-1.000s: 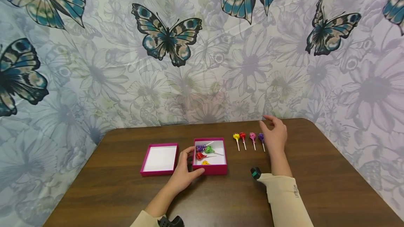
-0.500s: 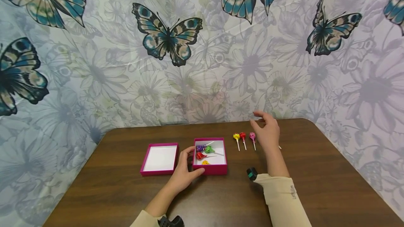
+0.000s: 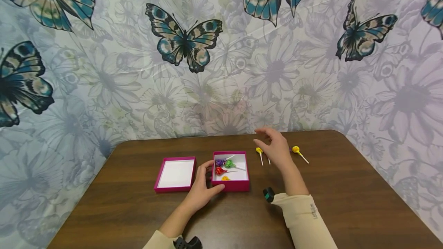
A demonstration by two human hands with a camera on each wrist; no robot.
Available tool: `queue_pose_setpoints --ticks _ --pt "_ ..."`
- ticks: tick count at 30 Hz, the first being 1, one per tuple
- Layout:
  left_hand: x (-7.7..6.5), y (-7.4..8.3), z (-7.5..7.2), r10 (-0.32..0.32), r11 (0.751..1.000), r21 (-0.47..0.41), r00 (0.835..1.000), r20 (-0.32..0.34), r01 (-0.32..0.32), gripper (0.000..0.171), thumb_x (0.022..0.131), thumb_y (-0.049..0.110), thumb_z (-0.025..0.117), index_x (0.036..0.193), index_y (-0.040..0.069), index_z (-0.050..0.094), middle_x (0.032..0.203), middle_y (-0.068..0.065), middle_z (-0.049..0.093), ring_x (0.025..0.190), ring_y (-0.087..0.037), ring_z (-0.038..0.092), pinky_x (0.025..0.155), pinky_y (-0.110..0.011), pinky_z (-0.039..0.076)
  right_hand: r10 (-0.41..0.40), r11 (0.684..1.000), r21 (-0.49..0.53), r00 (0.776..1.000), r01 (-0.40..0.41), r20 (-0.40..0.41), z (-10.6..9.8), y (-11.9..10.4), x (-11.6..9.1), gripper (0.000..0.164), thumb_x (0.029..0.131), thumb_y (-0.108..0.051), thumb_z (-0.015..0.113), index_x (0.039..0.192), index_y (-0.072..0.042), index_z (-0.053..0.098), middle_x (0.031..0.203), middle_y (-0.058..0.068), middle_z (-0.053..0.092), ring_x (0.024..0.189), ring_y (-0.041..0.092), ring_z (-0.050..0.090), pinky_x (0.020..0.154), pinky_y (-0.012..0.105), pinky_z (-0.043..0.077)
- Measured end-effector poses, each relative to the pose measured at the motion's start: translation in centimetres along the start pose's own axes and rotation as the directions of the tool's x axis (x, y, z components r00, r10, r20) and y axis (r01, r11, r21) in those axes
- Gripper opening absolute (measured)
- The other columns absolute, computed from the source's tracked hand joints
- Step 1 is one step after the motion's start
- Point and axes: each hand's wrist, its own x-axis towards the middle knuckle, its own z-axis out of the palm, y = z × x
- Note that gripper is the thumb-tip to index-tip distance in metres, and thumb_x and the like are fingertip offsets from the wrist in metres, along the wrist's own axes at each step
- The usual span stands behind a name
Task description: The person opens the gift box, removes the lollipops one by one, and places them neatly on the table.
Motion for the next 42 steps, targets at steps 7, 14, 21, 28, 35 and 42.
queue_pose_setpoints --ticks 7,14,21,28,35,42 --pt "0.0 0.0 0.0 -0.005 1.0 0.005 1.0 0.005 0.005 0.083 0.085 0.03 0.08 0.15 0.022 0.029 0.147 -0.006 0.035 0.13 -0.02 0.044 0.109 -0.036 0.046 0.011 1.0 0.007 0.987 -0.013 0.162 0.8 -0.7 -0.2 0.033 0.091 -0.023 0.074 0.122 -0.014 0.068 0.126 0.012 0.067 0.115 0.033 0.057 0.098 0.057 0.049" --pt "0.1 0.0 0.0 -0.004 1.0 -0.001 1.0 0.006 0.004 0.082 0.085 0.029 0.079 0.15 0.02 0.029 0.146 -0.006 0.036 0.13 -0.02 0.044 0.11 -0.039 0.046 -0.051 0.999 0.003 0.957 0.052 0.285 2.1 -0.9 -0.4 0.027 0.09 -0.026 0.075 0.117 -0.022 0.071 0.124 0.0 0.069 0.121 0.027 0.053 0.102 0.056 0.045" --pt "0.1 0.0 0.0 0.002 1.0 -0.001 1.0 0.012 -0.002 0.083 0.085 0.028 0.079 0.151 0.019 0.029 0.146 -0.008 0.036 0.13 -0.02 0.044 0.11 -0.038 0.046 -0.121 0.992 0.066 0.919 0.104 0.374 3.5 -0.8 -0.5 0.025 0.087 -0.018 0.077 0.112 -0.016 0.074 0.122 0.0 0.071 0.121 0.027 0.056 0.105 0.059 0.043" --pt "0.1 -0.2 0.0 0.004 1.0 0.002 1.0 0.013 -0.004 0.083 0.085 0.029 0.079 0.151 0.019 0.029 0.146 -0.007 0.036 0.13 -0.02 0.044 0.109 -0.035 0.046 -0.175 0.984 0.1 0.874 0.145 0.454 4.5 -1.4 -0.8 0.024 0.087 -0.018 0.077 0.111 -0.014 0.076 0.12 0.0 0.072 0.119 0.027 0.055 0.104 0.053 0.041" --pt "0.2 -0.2 0.0 -0.002 1.0 -0.002 1.0 0.02 0.002 0.085 0.085 0.031 0.079 0.152 0.018 0.028 0.147 -0.006 0.035 0.13 -0.019 0.044 0.109 -0.035 0.046 -0.205 0.979 0.089 0.853 0.185 0.481 5.5 -2.0 -1.2 0.019 0.085 -0.016 0.079 0.104 -0.017 0.078 0.112 -0.005 0.074 0.115 0.022 0.053 0.1 0.047 0.042" --pt "0.1 -0.1 -0.1 0.005 1.0 0.0 1.0 0.017 -0.005 0.084 0.086 0.03 0.079 0.151 0.018 0.028 0.147 -0.007 0.035 0.129 -0.02 0.044 0.109 -0.036 0.047 -0.22 0.97 0.025 0.827 0.243 0.518 6.6 -2.2 -1.6 0.016 0.085 -0.022 0.079 0.101 -0.021 0.079 0.11 -0.007 0.076 0.11 0.023 0.057 0.106 0.06 0.032"
